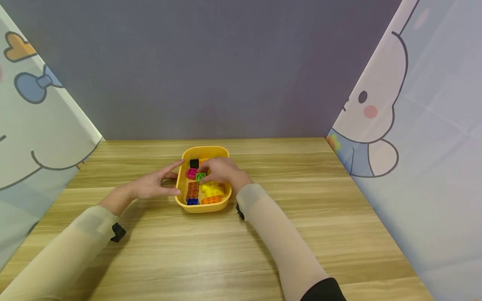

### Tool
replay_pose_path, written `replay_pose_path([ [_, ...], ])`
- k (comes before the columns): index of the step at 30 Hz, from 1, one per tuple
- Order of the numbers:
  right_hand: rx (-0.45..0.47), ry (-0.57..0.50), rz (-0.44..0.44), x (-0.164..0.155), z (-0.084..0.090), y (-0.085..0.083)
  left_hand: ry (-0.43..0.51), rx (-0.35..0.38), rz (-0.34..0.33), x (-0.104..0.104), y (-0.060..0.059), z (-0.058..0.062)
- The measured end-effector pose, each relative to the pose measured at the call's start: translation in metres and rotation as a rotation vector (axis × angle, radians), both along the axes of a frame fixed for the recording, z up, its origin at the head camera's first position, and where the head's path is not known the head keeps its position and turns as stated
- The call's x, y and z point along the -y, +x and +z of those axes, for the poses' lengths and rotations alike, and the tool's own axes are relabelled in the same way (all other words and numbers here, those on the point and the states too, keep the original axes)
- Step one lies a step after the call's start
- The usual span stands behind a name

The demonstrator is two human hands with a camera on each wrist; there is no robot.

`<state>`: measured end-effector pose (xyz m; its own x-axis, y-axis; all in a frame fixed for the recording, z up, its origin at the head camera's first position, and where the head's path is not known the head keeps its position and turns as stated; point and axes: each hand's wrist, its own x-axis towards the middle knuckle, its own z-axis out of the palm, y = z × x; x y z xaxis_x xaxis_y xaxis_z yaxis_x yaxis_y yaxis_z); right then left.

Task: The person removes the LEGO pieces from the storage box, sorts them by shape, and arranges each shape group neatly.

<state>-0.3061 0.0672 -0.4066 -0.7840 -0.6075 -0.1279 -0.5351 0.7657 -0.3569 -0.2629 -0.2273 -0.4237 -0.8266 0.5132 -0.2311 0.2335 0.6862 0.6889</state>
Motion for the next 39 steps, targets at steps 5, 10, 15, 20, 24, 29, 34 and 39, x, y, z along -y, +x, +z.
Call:
replay_pose_path([
  [5, -0.01, 0.017, -0.001, 0.001, 0.001, 0.001, 0.001, 0.001, 0.001, 0.001, 0.0, 0.0],
  [10, -0.021, 0.021, -0.003, 0.001, 0.0, 0.001, -0.002, 0.002, -0.001, 0.001, 0.0, 0.001],
  [15, -0.006, -0.041, -0.013, -0.001, 0.002, 0.001, -0.009, 0.0, -0.001, 0.0, -0.001, 0.002],
  [20, 0.048, -0.178, 0.0, -0.005, 0.004, 0.002, -0.01, -0.001, 0.0, 0.0, -0.001, 0.001],
  [24, 0.104, -0.281, 0.02, -0.01, 0.006, 0.002, -0.015, -0.008, 0.001, 0.0, 0.0, 0.0],
  [29, 0.114, -0.351, 0.046, -0.017, 0.007, 0.002, -0.004, -0.016, -0.003, 0.0, 0.001, -0.003],
  [34, 0.144, -0.413, 0.042, -0.02, 0.008, 0.003, 0.021, -0.027, -0.004, 0.0, 0.003, -0.002],
  [39, 0.203, -0.5, 0.015, -0.024, 0.01, 0.005, 0.035, -0.042, -0.003, -0.001, 0.003, 0.0],
])
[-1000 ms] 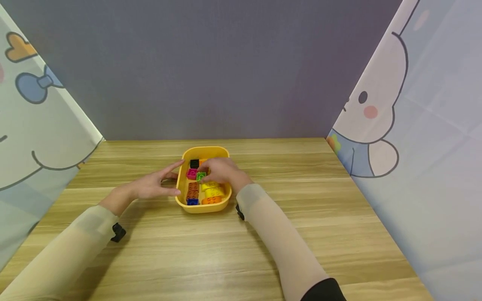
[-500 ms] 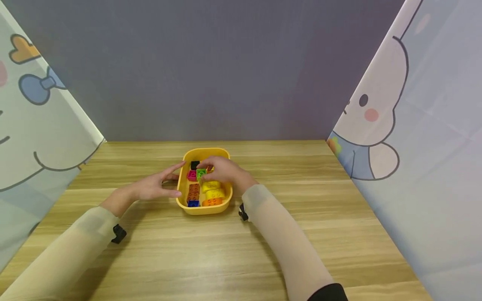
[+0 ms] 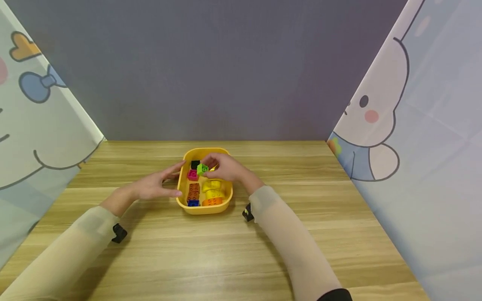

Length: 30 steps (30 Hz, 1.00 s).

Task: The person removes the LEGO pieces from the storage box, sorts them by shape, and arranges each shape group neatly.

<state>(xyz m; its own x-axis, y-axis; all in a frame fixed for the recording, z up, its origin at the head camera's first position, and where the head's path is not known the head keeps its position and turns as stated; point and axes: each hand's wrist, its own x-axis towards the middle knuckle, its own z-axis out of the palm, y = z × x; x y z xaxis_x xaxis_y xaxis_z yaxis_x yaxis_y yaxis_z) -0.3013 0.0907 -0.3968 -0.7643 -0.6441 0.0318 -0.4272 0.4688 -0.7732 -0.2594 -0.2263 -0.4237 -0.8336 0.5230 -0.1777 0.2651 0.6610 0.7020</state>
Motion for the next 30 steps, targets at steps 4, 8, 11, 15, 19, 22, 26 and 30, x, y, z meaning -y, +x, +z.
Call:
replay_pose_path([
  [4, 0.035, -0.077, 0.012, -0.005, -0.001, 0.002, 0.013, 0.003, -0.005, -0.002, -0.001, 0.0],
  [8, 0.056, -0.108, 0.008, -0.01, -0.003, 0.005, 0.013, 0.003, -0.008, -0.002, -0.003, -0.001],
  [11, 0.071, -0.115, -0.005, -0.013, -0.004, 0.006, 0.017, 0.008, -0.008, -0.002, -0.003, -0.001],
  [15, 0.103, -0.125, -0.015, -0.015, -0.004, 0.007, 0.021, 0.015, -0.001, -0.002, -0.002, 0.0],
  [19, 0.146, -0.147, -0.028, -0.018, -0.003, 0.009, 0.014, 0.015, 0.005, -0.001, -0.001, 0.0],
  [22, 0.145, -0.173, -0.022, -0.021, -0.003, 0.009, 0.013, 0.017, 0.006, 0.0, -0.001, 0.0],
  [26, 0.119, -0.2, -0.001, -0.023, -0.004, 0.01, 0.012, 0.026, 0.009, 0.001, 0.0, 0.001],
  [30, 0.101, -0.205, -0.011, -0.027, -0.004, 0.011, 0.007, 0.028, 0.008, 0.001, -0.001, 0.001],
])
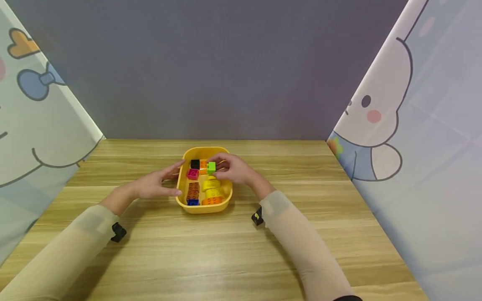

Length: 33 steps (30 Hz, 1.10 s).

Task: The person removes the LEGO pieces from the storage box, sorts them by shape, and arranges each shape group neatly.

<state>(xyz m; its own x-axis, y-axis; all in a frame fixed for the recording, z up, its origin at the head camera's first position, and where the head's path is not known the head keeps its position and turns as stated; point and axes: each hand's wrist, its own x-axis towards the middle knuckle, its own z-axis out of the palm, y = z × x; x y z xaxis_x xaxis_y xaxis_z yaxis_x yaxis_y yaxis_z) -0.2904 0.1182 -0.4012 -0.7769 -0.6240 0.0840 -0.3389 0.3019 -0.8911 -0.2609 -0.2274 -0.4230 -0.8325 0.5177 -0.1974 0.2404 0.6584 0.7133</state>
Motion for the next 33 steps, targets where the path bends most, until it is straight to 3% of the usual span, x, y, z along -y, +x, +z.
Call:
replay_pose_path([
  [8, -0.01, -0.017, -0.037, -0.014, 0.001, 0.004, -0.013, -0.013, -0.004, 0.0, -0.001, -0.002],
  [20, -0.141, -0.03, -0.096, -0.047, 0.003, 0.008, 0.021, -0.011, -0.016, 0.0, -0.004, -0.003],
  [33, -0.008, -0.055, -0.163, -0.076, -0.004, 0.007, 0.01, -0.02, -0.019, -0.001, -0.001, 0.0],
])
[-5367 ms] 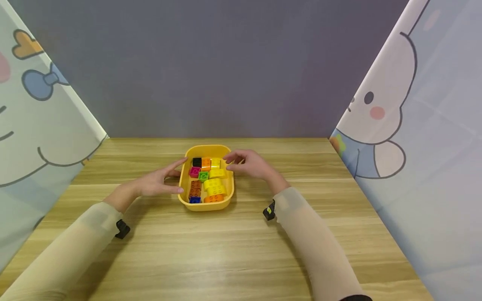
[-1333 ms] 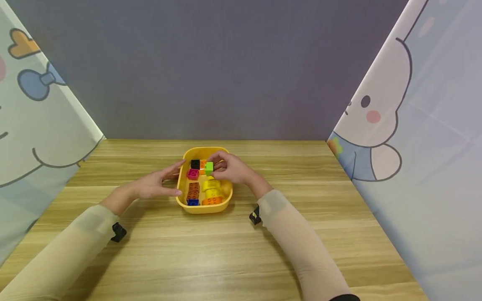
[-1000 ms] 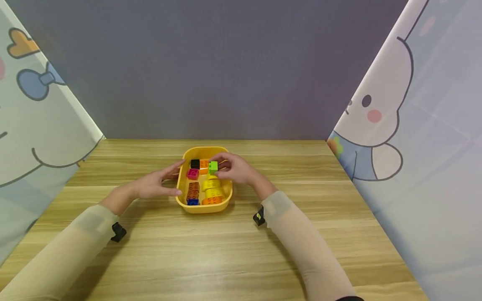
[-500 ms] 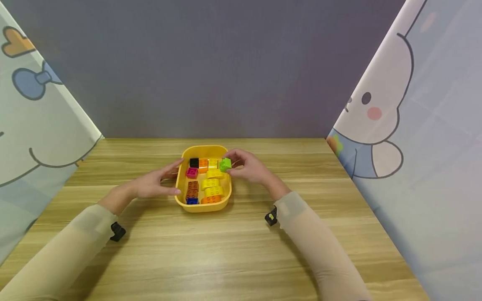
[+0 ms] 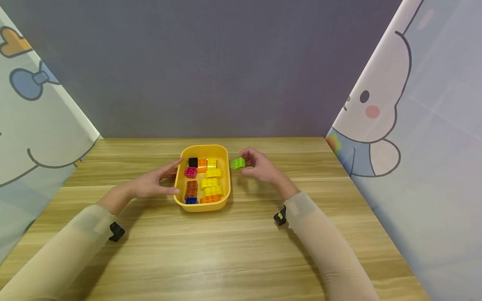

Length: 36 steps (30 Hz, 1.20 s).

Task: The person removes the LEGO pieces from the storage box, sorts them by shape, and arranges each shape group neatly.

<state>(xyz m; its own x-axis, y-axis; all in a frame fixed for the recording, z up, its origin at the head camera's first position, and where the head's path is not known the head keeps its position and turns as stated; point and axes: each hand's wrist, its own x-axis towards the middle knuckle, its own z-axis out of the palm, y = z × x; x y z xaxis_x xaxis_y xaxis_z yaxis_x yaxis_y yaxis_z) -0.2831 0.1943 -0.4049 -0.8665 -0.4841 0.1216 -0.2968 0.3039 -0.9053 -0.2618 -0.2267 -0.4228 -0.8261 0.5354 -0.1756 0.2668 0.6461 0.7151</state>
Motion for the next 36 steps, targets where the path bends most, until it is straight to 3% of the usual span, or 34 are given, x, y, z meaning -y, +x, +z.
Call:
replay_pose_path([
  [7, 0.001, 0.017, -0.041, -0.011, -0.005, -0.007, 0.003, 0.011, 0.003, 0.001, 0.001, 0.001],
  [16, -0.067, 0.101, -0.146, -0.025, -0.011, -0.018, 0.001, 0.006, -0.002, 0.0, 0.0, 0.001],
  [27, -0.052, 0.182, -0.218, -0.03, -0.013, -0.036, 0.001, 0.013, 0.007, 0.002, 0.0, 0.0],
  [36, 0.016, 0.206, -0.263, -0.028, -0.017, -0.05, 0.002, 0.009, 0.002, 0.002, 0.0, 0.001],
])
